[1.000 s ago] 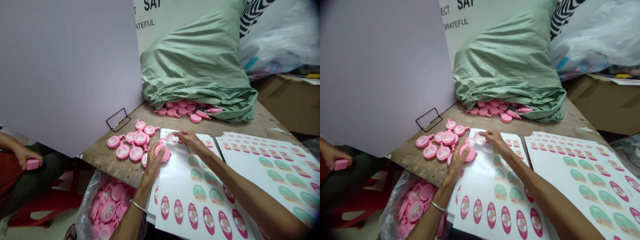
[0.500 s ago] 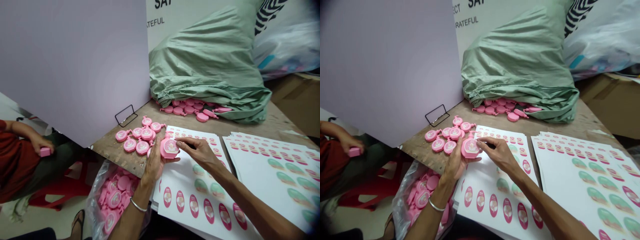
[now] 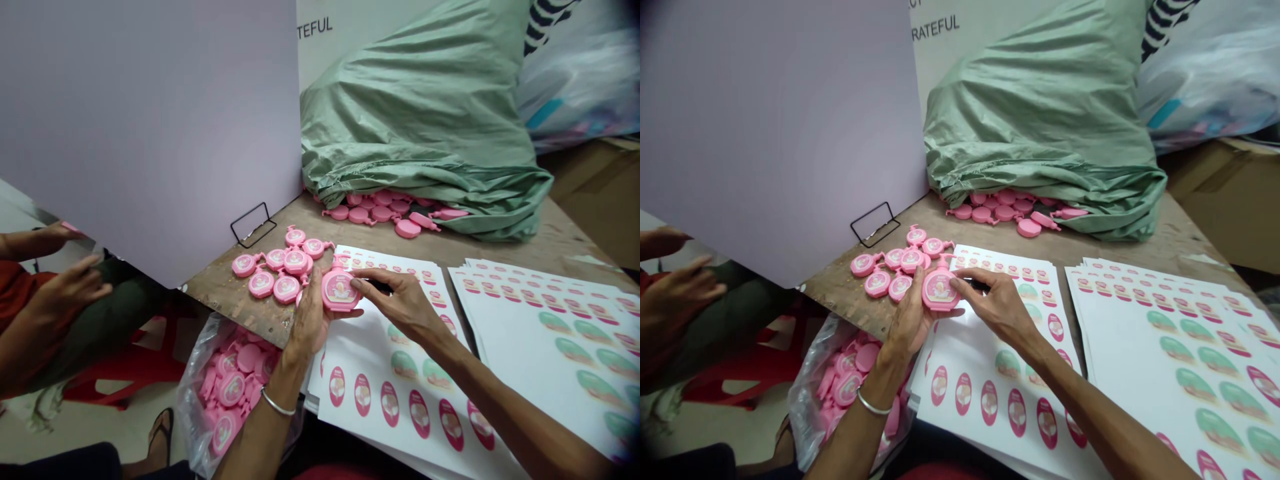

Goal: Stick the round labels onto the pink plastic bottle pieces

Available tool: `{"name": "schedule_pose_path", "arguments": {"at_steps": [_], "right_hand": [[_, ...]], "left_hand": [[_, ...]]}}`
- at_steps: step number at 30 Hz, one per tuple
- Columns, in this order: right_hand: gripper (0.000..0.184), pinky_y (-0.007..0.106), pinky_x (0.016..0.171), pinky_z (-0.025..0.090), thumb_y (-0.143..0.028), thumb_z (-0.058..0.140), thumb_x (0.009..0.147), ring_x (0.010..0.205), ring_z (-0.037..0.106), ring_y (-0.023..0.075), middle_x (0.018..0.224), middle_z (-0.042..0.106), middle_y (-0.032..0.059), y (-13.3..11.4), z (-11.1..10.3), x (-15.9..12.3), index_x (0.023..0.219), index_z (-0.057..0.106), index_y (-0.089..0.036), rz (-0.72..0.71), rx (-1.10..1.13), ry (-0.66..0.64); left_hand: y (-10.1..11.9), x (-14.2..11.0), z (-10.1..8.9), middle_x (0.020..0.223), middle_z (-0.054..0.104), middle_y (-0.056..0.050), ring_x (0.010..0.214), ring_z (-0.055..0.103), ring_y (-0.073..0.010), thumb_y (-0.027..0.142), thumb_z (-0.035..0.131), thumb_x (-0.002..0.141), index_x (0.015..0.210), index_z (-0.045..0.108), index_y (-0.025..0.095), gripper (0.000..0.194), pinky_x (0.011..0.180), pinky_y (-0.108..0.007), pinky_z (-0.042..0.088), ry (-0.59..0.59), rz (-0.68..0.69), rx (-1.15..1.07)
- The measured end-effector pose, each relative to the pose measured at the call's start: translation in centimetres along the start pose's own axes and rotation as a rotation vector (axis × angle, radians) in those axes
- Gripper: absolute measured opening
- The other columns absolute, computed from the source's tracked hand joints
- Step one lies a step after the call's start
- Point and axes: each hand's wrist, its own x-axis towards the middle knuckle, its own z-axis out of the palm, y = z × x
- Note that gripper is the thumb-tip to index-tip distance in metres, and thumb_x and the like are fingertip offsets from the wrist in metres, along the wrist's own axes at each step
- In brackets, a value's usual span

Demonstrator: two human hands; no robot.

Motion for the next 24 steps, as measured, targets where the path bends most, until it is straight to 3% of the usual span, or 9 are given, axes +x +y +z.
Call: {"name": "schedule_pose_path", "arguments": {"at_steps": [3, 7, 14, 17, 24], "right_hand": [[0.03, 0.03, 0.064, 0.051, -0.046, 0.066, 0.08, 0.073, 0.065, 0.0188, 0.085, 0.074, 0.0033, -0.09, 0.01, 0.02, 0.094, 0.076, -0.021, -0.004, -0.001, 0.002], [0.031, 0.03, 0.063, 0.051, -0.047, 0.066, 0.08, 0.072, 0.065, 0.0191, 0.083, 0.074, 0.0038, -0.19, -0.01, 0.04, 0.093, 0.076, -0.02, -0.003, -0.009, 0.009], [0.029, 0.031, 0.065, 0.052, -0.045, 0.066, 0.08, 0.074, 0.066, 0.0202, 0.086, 0.075, 0.0044, -0.46, -0.03, 0.01, 0.092, 0.076, -0.021, -0.012, -0.003, 0.028], [0.026, 0.031, 0.065, 0.052, -0.043, 0.067, 0.079, 0.074, 0.066, 0.0199, 0.086, 0.075, 0.0039, -0.68, -0.02, 0.0, 0.09, 0.076, -0.021, -0.019, 0.01, 0.043], [0.025, 0.03, 0.065, 0.051, -0.042, 0.068, 0.078, 0.076, 0.066, 0.02, 0.088, 0.075, 0.0037, -0.93, 0.01, -0.05, 0.09, 0.076, -0.021, -0.009, 0.017, 0.056]], "left_hand": [[-0.22, 0.2, -0.34, 0.128, 0.062, -0.006, 0.121, 0.054, -0.0304, 0.051, 0.053, 0.088, 0.119, 0.066, 0.027, 0.041, 0.081, -0.039, 0.06, -0.134, 0.041, 0.004], [-0.32, 0.31, -0.44, 0.129, 0.061, -0.006, 0.119, 0.055, -0.0307, 0.057, 0.052, 0.087, 0.121, 0.064, 0.026, 0.048, 0.079, -0.038, 0.061, -0.127, 0.042, 0.031], [-0.23, 0.23, -0.2, 0.124, 0.064, -0.003, 0.117, 0.056, -0.0305, 0.056, 0.05, 0.088, 0.115, 0.066, 0.03, 0.041, 0.082, -0.042, 0.059, -0.119, 0.017, -0.005], [-0.19, 0.23, -0.2, 0.125, 0.064, -0.002, 0.118, 0.055, -0.0311, 0.052, 0.055, 0.086, 0.111, 0.068, 0.03, 0.036, 0.082, -0.04, 0.058, -0.104, 0.026, 0.011], [0.16, -0.07, 0.06, 0.128, 0.062, -0.001, 0.116, 0.057, -0.0281, 0.057, 0.046, 0.089, 0.111, 0.067, 0.031, 0.04, 0.082, -0.036, 0.059, -0.128, 0.008, -0.002]]}}
